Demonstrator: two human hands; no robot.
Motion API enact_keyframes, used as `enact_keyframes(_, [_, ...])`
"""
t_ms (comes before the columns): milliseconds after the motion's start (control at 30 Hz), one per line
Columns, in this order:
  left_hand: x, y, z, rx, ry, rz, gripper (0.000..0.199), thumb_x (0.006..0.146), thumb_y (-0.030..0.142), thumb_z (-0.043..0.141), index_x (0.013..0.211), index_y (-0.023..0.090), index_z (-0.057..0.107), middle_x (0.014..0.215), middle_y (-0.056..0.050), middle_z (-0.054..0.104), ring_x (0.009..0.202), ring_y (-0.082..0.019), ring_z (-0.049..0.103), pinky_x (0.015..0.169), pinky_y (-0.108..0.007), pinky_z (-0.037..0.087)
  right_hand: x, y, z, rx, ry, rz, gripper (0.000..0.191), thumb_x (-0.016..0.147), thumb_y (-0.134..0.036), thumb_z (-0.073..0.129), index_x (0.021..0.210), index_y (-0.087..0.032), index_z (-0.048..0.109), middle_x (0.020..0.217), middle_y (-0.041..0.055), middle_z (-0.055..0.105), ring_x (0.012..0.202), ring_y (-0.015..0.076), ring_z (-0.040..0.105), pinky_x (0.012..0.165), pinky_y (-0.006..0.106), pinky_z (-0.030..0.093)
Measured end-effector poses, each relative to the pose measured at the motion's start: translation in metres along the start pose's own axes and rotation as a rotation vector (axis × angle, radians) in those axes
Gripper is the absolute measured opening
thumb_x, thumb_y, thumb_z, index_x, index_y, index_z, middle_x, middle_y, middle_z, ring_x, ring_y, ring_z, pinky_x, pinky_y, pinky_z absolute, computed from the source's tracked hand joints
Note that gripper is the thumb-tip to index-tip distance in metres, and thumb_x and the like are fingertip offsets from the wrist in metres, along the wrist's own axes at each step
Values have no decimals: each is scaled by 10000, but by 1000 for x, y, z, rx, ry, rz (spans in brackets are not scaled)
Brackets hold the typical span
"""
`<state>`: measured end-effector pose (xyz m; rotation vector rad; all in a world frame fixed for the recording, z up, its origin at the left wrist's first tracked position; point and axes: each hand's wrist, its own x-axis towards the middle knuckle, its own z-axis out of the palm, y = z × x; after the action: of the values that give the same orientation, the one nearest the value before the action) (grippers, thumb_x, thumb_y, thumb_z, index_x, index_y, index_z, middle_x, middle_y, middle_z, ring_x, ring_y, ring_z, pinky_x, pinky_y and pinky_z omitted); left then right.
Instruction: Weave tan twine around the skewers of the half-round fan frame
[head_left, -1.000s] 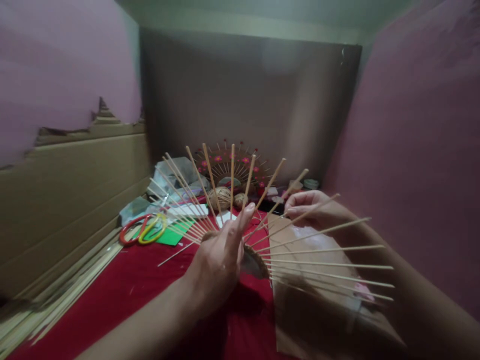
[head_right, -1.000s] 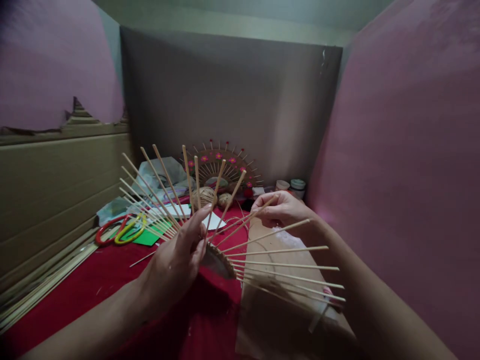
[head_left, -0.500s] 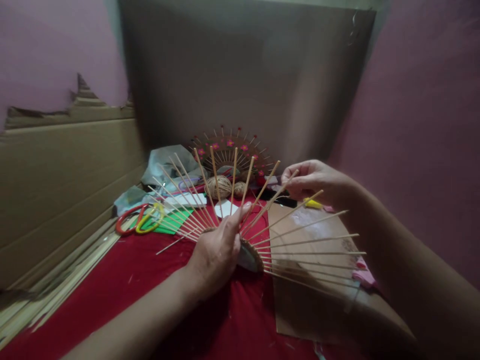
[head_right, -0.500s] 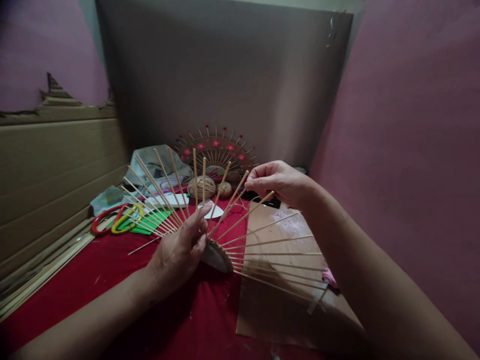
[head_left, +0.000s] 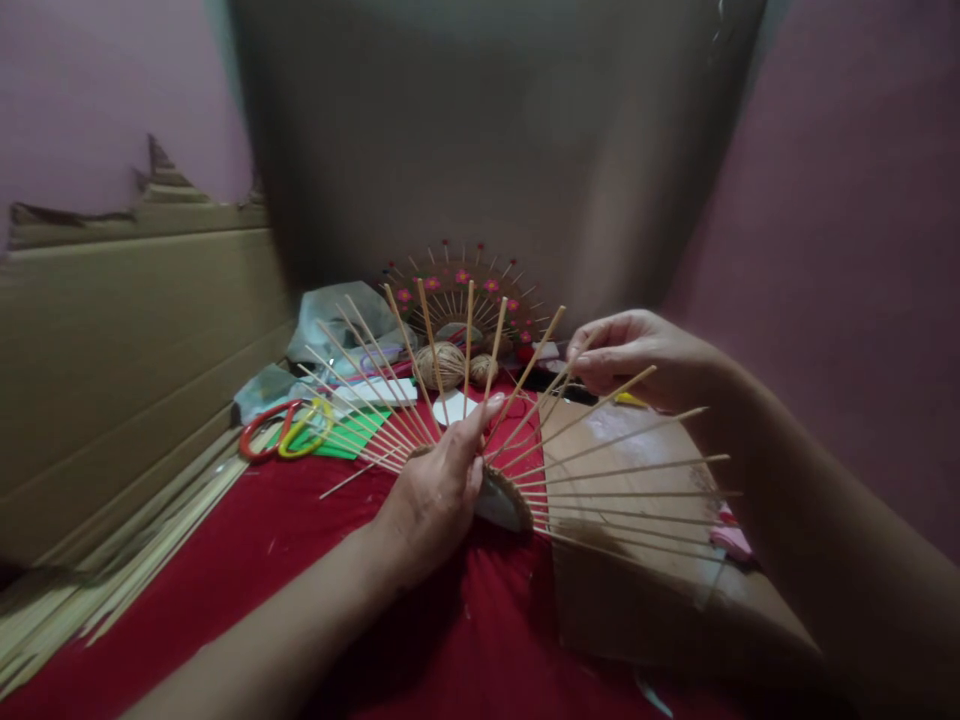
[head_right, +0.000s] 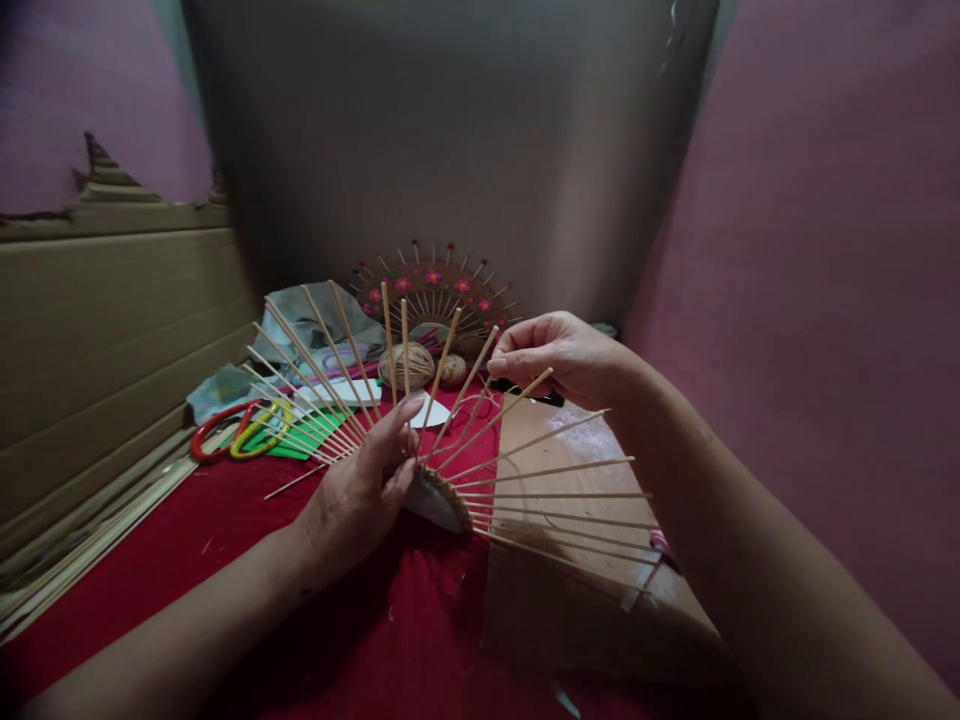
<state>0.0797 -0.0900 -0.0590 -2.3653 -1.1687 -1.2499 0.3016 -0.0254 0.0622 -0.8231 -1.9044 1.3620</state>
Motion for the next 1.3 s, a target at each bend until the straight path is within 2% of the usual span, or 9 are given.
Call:
enact_keyframes(300, [0, -3, 2, 19, 20, 33, 642, 825, 64, 427, 1391, 217, 164, 1226, -113, 523, 932, -136, 598, 792, -256, 523, -3, -9, 0, -27, 43, -47, 137, 649, -266, 694, 599, -165, 614, 455, -45, 430, 408, 36, 330, 384, 219, 186])
enact_keyframes(600, [1, -1, 1, -23, 4, 5, 633, 822, 60, 434, 1384, 224, 192, 1115, -82, 578, 914, -137, 599, 796, -264, 520, -20, -33, 2, -155, 26, -29, 208, 586, -324, 739, 541, -174, 603, 479, -35, 455, 425, 38, 336, 409, 239, 197])
enact_keyframes(900, [-1, -3, 3, 20, 26, 22, 640, 821, 68, 437, 1386, 230, 182, 1057, -68, 594, 845, -129, 612, 725, -234, 527, -52, -44, 2, -369, 154, -182, 213, 693, -293, 674, 550, -135, 662, 448, -13, 488, 430, 50, 390, 407, 224, 239])
enact_keyframes(967, [-1, -3, 3, 18, 20, 25, 650, 821, 61, 437, 1388, 233, 170, 1123, -77, 574, 890, -131, 605, 758, -240, 521, -58, -41, -5, -386, 133, -259, 253, 718, -311, 650, 532, -140, 656, 470, 9, 518, 455, 73, 433, 426, 238, 277])
enact_keyframes(1033, [-1, -2, 2, 4, 13, 24, 657, 820, 56, 438, 1390, 231, 163, 1186, -87, 545, 940, -136, 594, 794, -248, 514, -60, -34, -13, -352, 141, -252, 285, 718, -325, 646, 495, -147, 628, 457, 16, 524, 448, 84, 449, 433, 246, 299])
enact_keyframes(1133, [1, -2, 2, -5, 13, 30, 659, 816, 52, 445, 1388, 225, 168, 1184, -90, 546, 943, -139, 590, 806, -254, 512, -52, -15, -26, -220, 195, -132, 332, 743, -337, 616, 469, -158, 562, 404, -17, 464, 380, 48, 361, 372, 219, 200])
enact_keyframes(1200, [1, -1, 1, -6, 16, 34, 660, 816, 50, 445, 1388, 222, 165, 1176, -94, 547, 921, -136, 592, 801, -253, 515, -42, 3, -33, -83, 164, -41, 163, 672, -276, 672, 570, -184, 586, 409, -61, 444, 363, 32, 315, 364, 199, 170])
enact_keyframes(1233, [1, -1, 1, -11, 16, 35, 661, 818, 50, 444, 1389, 221, 161, 1175, -95, 545, 909, -133, 592, 797, -251, 516, -36, 13, -35, -88, 157, -14, 98, 625, -249, 700, 649, -195, 622, 429, -71, 457, 370, 29, 312, 370, 193, 190])
enact_keyframes(1300, [1, -1, 0, -24, 17, 31, 662, 819, 51, 444, 1390, 223, 157, 1158, -91, 551, 890, -129, 591, 792, -251, 516, -27, 33, -36, -289, 34, 99, 132, 592, -270, 720, 658, -175, 656, 521, -30, 552, 443, 55, 416, 413, 202, 281])
